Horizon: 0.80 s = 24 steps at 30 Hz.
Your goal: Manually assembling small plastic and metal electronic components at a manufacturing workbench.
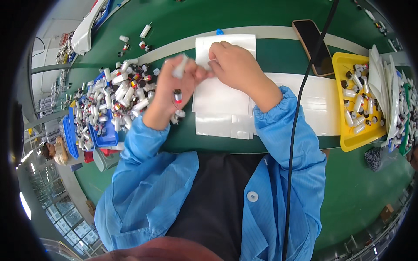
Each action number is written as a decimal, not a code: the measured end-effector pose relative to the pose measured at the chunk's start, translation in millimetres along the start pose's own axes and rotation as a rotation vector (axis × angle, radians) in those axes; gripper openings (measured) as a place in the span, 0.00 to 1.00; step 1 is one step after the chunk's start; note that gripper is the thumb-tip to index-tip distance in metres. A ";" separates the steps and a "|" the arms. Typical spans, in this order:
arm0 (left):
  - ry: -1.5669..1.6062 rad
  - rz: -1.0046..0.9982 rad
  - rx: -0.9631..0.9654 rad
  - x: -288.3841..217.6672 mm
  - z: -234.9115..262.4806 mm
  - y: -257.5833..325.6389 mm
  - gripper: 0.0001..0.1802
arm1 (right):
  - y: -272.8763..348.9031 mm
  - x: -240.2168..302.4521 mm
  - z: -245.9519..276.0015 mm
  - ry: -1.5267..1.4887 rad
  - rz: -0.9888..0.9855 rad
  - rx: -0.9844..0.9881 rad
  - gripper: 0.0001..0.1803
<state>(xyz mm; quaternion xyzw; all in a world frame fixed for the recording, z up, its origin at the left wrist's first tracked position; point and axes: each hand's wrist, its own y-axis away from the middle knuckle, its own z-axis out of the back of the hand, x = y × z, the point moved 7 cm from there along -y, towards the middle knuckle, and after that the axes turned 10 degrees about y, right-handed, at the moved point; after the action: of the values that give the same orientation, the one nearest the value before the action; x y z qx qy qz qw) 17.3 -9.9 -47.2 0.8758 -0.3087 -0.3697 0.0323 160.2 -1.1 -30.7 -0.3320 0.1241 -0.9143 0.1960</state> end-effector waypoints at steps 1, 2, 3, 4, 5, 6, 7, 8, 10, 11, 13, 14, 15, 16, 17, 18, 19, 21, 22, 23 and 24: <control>0.023 0.040 -0.035 2.8 2.5 5.5 0.22 | 0.9 -6.4 -0.2 -0.059 -0.090 0.002 0.08; 0.045 0.080 -0.068 3.6 3.2 10.2 0.22 | 0.3 -14.0 -0.7 -0.117 -0.181 0.003 0.08; -0.010 0.101 -0.059 4.5 0.0 11.8 0.23 | -0.6 -22.2 -1.7 -0.174 -0.273 0.003 0.08; -0.067 0.112 -0.051 2.5 -5.1 12.4 0.23 | -3.0 -29.3 -1.8 -0.232 -0.357 0.003 0.08; -0.124 0.124 -0.043 -0.3 -10.7 12.4 0.24 | -4.1 -30.0 4.5 -0.355 -0.314 -0.165 0.13; -0.041 0.095 -0.069 -6.2 -15.4 11.8 0.24 | -0.9 -26.8 5.1 -0.478 -0.303 -0.215 0.16; 0.036 0.062 -0.075 -16.0 -23.1 3.6 0.24 | -3.8 -20.6 11.0 -0.590 -0.281 -0.279 0.19; 0.116 0.029 -0.090 -26.9 -30.3 -1.6 0.25 | -6.3 -16.5 16.2 -0.710 -0.259 -0.332 0.22; 0.129 -0.059 -0.019 -47.9 -46.9 -13.8 0.25 | -8.9 1.2 34.0 -0.526 -0.030 -0.427 0.34; 0.178 -0.068 0.011 -50.1 -54.1 -20.0 0.25 | -5.6 17.5 40.9 -0.405 0.029 -0.485 0.36; 0.331 -0.045 0.123 -50.8 -60.7 -30.7 0.24 | -1.9 30.9 45.5 -0.231 0.089 -0.560 0.43; 0.328 -0.071 0.111 -50.8 -59.0 -36.0 0.25 | -0.4 34.2 49.0 -0.168 0.111 -0.594 0.42; 0.325 -0.096 0.099 -50.5 -59.8 -41.1 0.25 | 0.4 38.9 53.7 -0.106 0.133 -0.628 0.41; 0.321 -0.117 0.089 -49.4 -59.5 -45.3 0.25 | 1.7 42.2 56.8 -0.040 0.152 -0.665 0.40; 0.342 -0.090 0.176 -46.4 -63.0 -47.0 0.26 | -0.1 36.3 53.0 -0.153 0.117 -0.638 0.38; 0.363 -0.065 0.262 -43.5 -64.9 -47.9 0.26 | -1.9 29.0 46.4 -0.267 0.081 -0.609 0.36; 0.384 -0.034 0.344 -40.8 -70.4 -46.4 0.27 | -2.1 21.5 40.5 -0.382 0.038 -0.579 0.34; 0.211 -0.053 0.289 -40.0 -73.4 -46.8 0.30 | -2.1 9.5 41.2 -0.519 -0.021 -0.602 0.30; 0.117 -0.065 0.264 -42.4 -75.6 -47.4 0.32 | -4.3 3.3 42.1 -0.590 -0.045 -0.617 0.29; -0.049 -0.133 0.315 -45.8 -70.3 -48.4 0.30 | -6.1 -1.6 42.0 -0.646 -0.045 -0.615 0.27; -0.233 -0.172 0.316 -51.2 -68.9 -48.5 0.28 | -7.4 -3.1 42.5 -0.681 -0.078 -0.583 0.28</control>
<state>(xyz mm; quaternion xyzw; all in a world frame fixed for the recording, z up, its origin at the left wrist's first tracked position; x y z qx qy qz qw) 60.9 46.2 21.0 0.8446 -0.2885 -0.4167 -0.1727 188.1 2.8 2.0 -0.6596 0.2923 -0.6866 0.0894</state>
